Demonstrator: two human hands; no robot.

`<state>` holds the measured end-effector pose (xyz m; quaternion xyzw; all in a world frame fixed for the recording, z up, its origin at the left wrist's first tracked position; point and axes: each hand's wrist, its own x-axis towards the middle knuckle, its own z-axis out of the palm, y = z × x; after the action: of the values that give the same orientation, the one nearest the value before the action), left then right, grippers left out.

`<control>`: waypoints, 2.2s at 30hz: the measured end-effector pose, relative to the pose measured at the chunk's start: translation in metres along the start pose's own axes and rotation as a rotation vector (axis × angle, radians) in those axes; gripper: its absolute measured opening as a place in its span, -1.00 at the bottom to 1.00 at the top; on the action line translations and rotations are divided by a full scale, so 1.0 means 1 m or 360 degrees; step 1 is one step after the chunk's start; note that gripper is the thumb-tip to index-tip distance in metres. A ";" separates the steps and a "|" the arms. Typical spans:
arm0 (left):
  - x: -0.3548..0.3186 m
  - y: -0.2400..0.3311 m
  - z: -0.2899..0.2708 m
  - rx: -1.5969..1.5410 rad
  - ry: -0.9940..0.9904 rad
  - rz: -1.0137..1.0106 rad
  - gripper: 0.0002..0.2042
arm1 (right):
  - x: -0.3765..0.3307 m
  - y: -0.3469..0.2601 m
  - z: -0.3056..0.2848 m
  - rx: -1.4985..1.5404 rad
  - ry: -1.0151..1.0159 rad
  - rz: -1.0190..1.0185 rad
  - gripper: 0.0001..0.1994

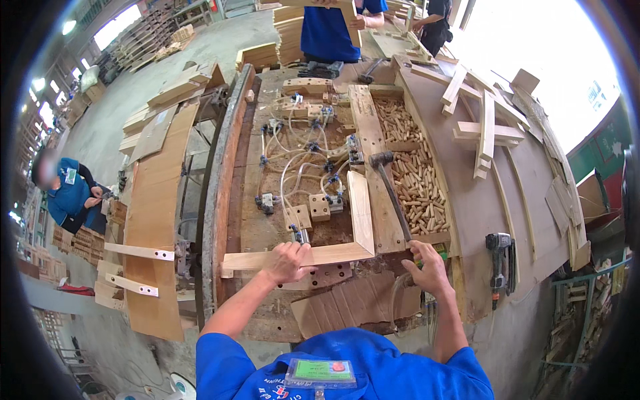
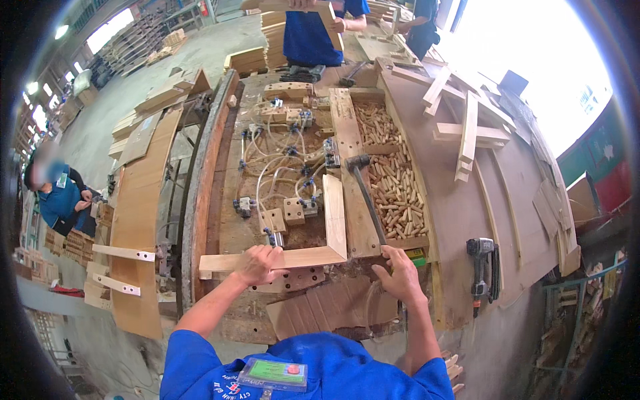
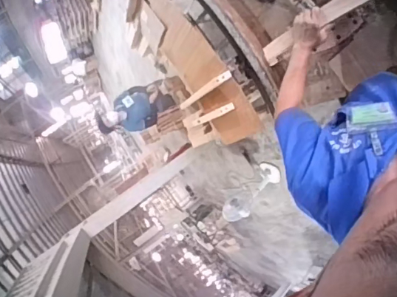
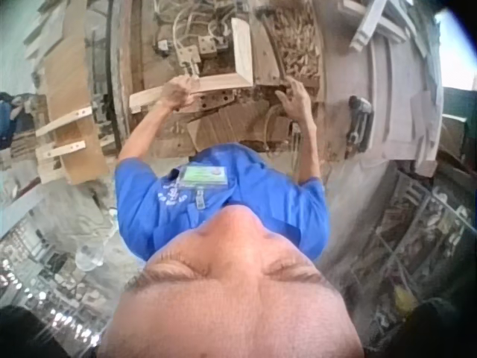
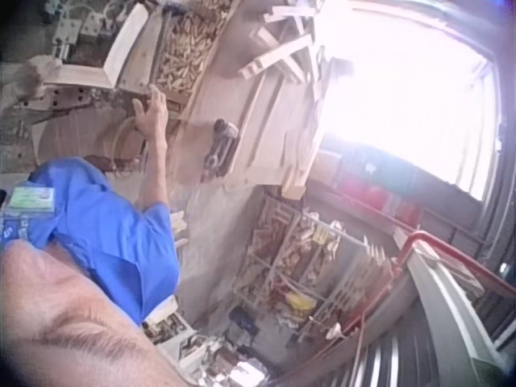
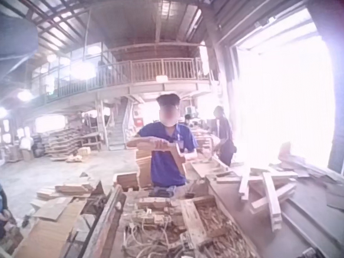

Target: The person assembles wooden furniture components at a workbench. They place wooden pieces into a jig, use a nail gun to fasten them, and hand off completed frames to a coworker. The process repeats with multiple units.

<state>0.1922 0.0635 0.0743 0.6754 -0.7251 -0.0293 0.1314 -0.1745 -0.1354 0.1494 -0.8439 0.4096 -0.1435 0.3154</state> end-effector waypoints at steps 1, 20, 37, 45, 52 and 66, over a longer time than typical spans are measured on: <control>0.003 -0.002 0.007 0.0031 -0.0014 -0.0010 -0.33 | 0.000 0.002 0.006 0.0009 -0.0009 -0.0003 -0.44; -0.080 -0.074 -0.029 0.0078 -0.0929 -0.0410 -0.34 | 0.125 0.008 0.087 -0.0385 0.0232 -0.0008 -0.32; -0.063 -0.095 -0.019 -0.0046 -0.0911 -0.0010 -0.43 | 0.125 0.009 0.136 -0.0688 0.0070 0.0254 -0.16; -0.067 -0.097 -0.012 0.0075 -0.0804 0.0035 -0.44 | 0.149 -0.014 0.143 -0.0733 -0.0099 0.0600 0.01; -0.051 -0.096 -0.017 0.0093 -0.1016 -0.0015 -0.40 | 0.146 -0.017 0.147 -0.0752 -0.0099 0.0606 0.13; 0.045 -0.177 0.024 -0.0486 0.0391 -0.1033 -0.81 | 0.147 -0.018 0.144 -0.0765 -0.0130 0.0625 0.16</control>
<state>0.3561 0.0007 0.0189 0.8411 -0.4395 -0.0959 0.3004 0.0003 -0.1820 0.0491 -0.8041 0.5740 0.0552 0.1449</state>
